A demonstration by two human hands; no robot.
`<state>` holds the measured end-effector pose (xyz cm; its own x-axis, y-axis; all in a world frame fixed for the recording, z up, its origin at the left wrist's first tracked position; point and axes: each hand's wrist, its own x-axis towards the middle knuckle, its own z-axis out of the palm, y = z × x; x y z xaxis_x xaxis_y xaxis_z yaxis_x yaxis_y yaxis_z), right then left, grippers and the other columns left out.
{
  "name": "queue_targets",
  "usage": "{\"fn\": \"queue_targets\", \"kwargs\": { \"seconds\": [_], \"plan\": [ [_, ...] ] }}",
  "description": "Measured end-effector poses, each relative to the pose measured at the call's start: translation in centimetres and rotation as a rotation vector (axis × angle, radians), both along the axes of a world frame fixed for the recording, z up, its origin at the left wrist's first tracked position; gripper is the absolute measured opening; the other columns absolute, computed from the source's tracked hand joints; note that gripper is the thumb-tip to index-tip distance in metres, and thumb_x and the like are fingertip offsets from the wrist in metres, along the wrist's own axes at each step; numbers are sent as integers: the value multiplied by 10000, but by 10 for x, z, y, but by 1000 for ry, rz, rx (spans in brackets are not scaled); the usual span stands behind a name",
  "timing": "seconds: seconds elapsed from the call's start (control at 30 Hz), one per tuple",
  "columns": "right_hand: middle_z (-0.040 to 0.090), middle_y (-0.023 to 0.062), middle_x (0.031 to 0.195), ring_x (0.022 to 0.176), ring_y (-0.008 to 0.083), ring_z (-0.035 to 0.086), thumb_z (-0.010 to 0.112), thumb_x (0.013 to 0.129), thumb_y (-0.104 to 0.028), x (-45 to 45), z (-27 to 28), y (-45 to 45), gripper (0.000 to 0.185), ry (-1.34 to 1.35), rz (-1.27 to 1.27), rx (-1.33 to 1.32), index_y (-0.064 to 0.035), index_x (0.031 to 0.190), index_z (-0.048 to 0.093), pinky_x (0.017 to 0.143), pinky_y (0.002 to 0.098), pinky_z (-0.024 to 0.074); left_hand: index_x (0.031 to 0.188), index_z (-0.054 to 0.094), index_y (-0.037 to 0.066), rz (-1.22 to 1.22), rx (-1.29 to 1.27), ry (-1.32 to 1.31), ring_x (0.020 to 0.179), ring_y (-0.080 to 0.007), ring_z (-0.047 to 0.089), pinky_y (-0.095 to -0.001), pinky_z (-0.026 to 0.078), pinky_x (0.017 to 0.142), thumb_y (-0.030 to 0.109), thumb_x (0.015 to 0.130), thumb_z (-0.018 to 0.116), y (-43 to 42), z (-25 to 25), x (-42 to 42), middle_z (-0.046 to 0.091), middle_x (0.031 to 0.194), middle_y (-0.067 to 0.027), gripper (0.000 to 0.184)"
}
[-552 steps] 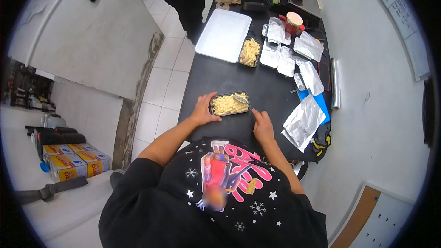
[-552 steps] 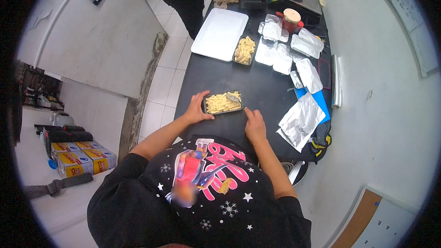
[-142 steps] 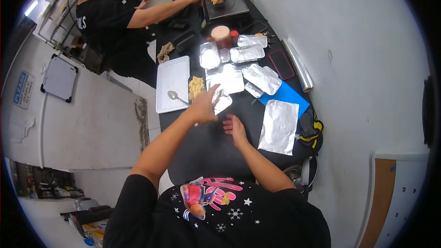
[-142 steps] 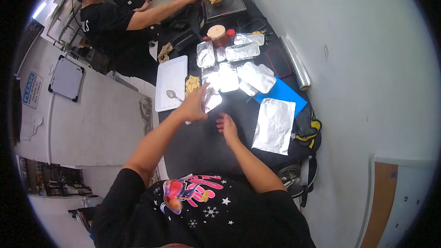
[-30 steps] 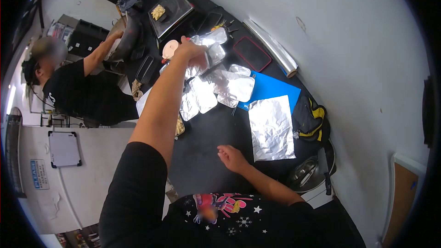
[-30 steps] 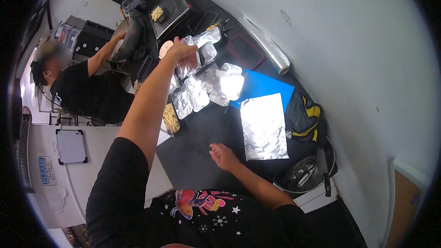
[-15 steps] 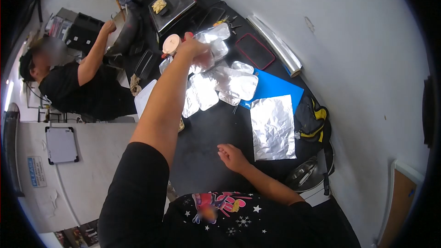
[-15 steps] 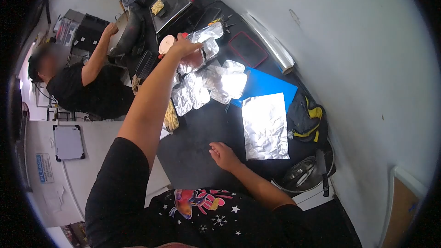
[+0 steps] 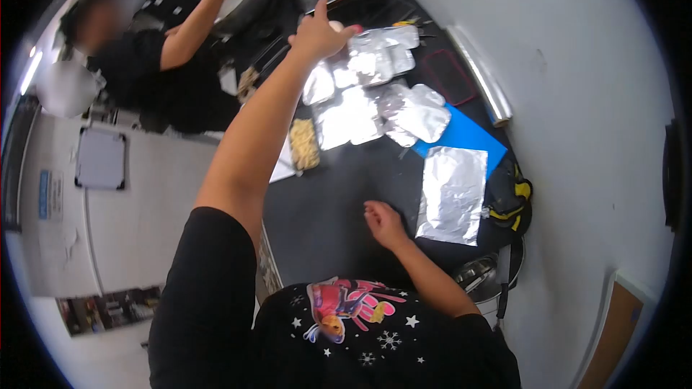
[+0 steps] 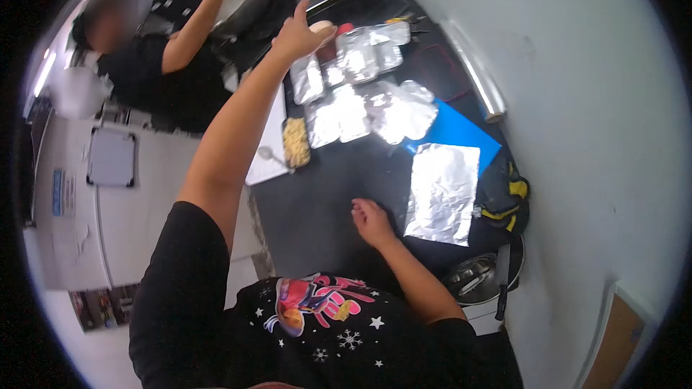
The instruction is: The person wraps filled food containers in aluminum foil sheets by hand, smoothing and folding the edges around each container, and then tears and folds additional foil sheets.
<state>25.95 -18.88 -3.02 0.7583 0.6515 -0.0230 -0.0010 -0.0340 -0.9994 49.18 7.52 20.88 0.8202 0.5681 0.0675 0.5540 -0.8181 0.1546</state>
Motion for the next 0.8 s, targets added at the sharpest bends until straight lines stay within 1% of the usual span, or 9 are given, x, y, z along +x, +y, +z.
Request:
{"fn": "queue_targets", "kwargs": {
  "seconds": [0.07, 0.2, 0.27, 0.37, 0.4, 0.47, 0.5, 0.57, 0.8],
  "plan": [
    [617, 144, 934, 778, 235, 635, 602, 834, -57, 1, -3, 1, 226, -31, 1, -18, -13, 1055, 591, 676, 314, 516, 1421, 287, 176, -33, -57, -118, 1171, -365, 501, -521, 346, 952, 528, 685, 693, 21, 17, -34, 498, 1265, -215, 911],
    [615, 148, 953, 781, 246, 635, 597, 824, -45, 1, 0, 2, 234, -78, 44, -42, -16, 1057, 589, 674, 315, 512, 1301, 453, 95, -64, -31, -314, 1081, -322, 563, -381, 455, 887, 391, 726, 715, 65, 32, -137, 560, 1162, -204, 698],
    [610, 149, 953, 781, 250, 633, 597, 824, -49, 2, 4, 0, 240, -107, 70, -49, -19, 1061, 588, 670, 315, 511, 1272, 472, 81, -39, -88, -330, 1053, -330, 566, -398, 453, 887, 316, 727, 724, 82, 20, -204, 559, 1151, -209, 645],
    [601, 152, 939, 777, 254, 629, 593, 825, -55, -1, 13, -11, 246, -214, 107, -125, -21, 1068, 583, 662, 319, 508, 1276, 482, 63, -16, -33, -305, 932, -300, 577, -384, 466, 844, 250, 731, 726, 119, -53, -322, 593, 1021, -172, 626],
    [599, 151, 931, 776, 253, 628, 592, 824, -57, -3, 17, -18, 240, -241, 104, -147, -21, 1062, 586, 664, 321, 507, 1248, 509, 65, 123, -12, -198, 911, -292, 576, -389, 467, 821, 244, 727, 729, 118, -75, -363, 596, 1011, -165, 593],
    [595, 149, 913, 773, 253, 625, 591, 823, -60, -7, 23, -35, 230, -289, 98, -192, -19, 1049, 592, 670, 325, 506, 1169, 554, 33, 320, -194, -140, 993, -306, 563, -396, 458, 857, 270, 732, 724, 108, -122, -444, 582, 1044, -189, 525],
    [597, 145, 902, 764, 251, 622, 591, 822, -59, -10, 25, -40, 220, -271, 80, -214, -18, 1038, 596, 668, 326, 503, 1109, 591, 31, 361, -206, -86, 914, -275, 599, -373, 484, 807, 250, 742, 716, 102, -145, -480, 616, 955, -165, 445],
    [599, 138, 881, 746, 247, 616, 591, 819, -56, -14, 30, -50, 202, -232, 41, -263, -17, 1016, 605, 664, 328, 497, 1049, 620, 31, 467, -364, -255, 803, -235, 627, -351, 504, 739, 205, 756, 698, 69, -184, -529, 639, 863, -139, 350],
    [627, 108, 851, 729, 186, 613, 582, 845, -80, 4, 40, -37, 153, -442, -111, -429, -13, 971, 638, 653, 286, 494, 1058, 634, 37, 335, -598, -488, 745, -169, 635, -300, 511, 661, 125, 830, 612, -8, -204, -421, 656, 857, -96, 246]
  ]
}}
